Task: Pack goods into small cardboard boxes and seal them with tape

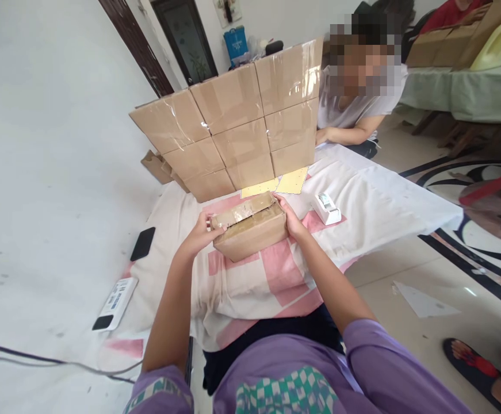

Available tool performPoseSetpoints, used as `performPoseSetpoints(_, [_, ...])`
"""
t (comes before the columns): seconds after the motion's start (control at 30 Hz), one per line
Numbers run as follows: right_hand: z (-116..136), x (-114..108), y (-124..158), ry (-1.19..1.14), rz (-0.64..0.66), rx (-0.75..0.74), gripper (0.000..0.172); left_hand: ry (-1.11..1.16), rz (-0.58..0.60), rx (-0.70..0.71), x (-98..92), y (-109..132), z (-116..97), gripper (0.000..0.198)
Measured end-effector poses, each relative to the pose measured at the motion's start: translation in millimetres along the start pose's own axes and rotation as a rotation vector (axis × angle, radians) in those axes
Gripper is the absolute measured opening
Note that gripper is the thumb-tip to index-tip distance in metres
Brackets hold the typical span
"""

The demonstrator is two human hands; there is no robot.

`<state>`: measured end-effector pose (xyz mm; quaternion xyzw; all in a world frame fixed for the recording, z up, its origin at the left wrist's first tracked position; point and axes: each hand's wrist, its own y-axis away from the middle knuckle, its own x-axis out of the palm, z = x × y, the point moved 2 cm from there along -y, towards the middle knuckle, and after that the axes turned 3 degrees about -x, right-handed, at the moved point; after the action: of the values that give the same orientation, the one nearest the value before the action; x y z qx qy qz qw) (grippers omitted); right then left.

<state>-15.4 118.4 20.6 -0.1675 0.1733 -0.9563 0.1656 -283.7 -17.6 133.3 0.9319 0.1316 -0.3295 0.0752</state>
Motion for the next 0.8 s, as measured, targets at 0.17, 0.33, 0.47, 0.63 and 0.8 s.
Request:
performPoseSetpoints(0.17, [5.6,3.5,2.0,-0.035,0.048,-0.013,0.056,0.171,0.298,-0.061,-1.8,5.2,-1.7,0.093])
performPoseSetpoints(0.33, [9.1,4.6,4.0,-0.017,0.044,-0.027,0.057,0.209,0.194,-0.004,2.7,-0.6,6.0,0.073])
performPoseSetpoints(0.47, [10.1,5.2,4.4,0.018,0.038,-0.01,0.061,0.232,-0.064,0.169,9.3,-4.6,10.4,0.056])
performPoseSetpoints(0.63, [7.8,4.3,2.3,0.051,0.017,0.012,0.066,-0.067,-0.521,0.262,1.8,8.5,0.0,0.028])
performPoseSetpoints(0.8, [7.0,3.5,1.4,0.018,0.022,-0.009,0.061,-0.22,-0.449,0.313,-6.2,20.0,-10.0,0.027])
